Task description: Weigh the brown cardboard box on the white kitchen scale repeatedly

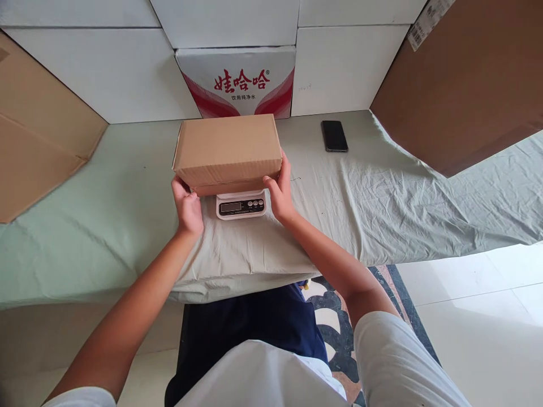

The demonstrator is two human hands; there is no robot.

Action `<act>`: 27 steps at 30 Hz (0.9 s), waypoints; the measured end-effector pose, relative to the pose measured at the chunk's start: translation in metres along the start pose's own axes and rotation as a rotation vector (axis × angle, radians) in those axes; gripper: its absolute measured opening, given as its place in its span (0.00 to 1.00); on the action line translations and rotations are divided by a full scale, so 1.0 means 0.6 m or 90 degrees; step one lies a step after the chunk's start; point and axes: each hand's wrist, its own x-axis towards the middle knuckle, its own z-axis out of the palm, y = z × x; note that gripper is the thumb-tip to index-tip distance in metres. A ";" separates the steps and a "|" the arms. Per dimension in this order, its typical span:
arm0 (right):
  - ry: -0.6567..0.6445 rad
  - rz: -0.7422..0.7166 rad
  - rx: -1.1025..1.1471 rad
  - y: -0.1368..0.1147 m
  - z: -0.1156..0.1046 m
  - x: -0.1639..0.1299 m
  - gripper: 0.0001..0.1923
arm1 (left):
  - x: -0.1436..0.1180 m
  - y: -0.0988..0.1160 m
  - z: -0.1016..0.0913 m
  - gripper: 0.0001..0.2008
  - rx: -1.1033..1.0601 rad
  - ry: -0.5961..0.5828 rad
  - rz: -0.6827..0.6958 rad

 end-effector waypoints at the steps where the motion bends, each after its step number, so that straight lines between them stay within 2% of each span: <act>1: 0.001 0.002 0.002 0.000 0.000 0.000 0.34 | 0.000 0.000 0.000 0.28 -0.005 0.000 -0.001; 4: -0.001 0.002 0.006 -0.001 -0.001 0.002 0.36 | 0.003 0.001 -0.001 0.28 -0.011 0.021 -0.009; 9: 0.033 -0.018 0.025 0.003 -0.010 0.013 0.39 | 0.011 0.003 -0.017 0.28 -0.018 0.118 0.039; 12: 0.070 -0.017 0.026 0.005 -0.014 0.015 0.38 | 0.016 0.002 -0.025 0.28 -0.028 0.126 0.033; 21: 0.092 0.009 0.036 0.004 -0.008 0.009 0.34 | 0.027 -0.005 -0.031 0.27 0.038 0.141 0.005; 27: 0.115 0.027 0.041 0.013 -0.011 0.016 0.31 | 0.034 -0.007 -0.031 0.24 -0.017 0.159 -0.013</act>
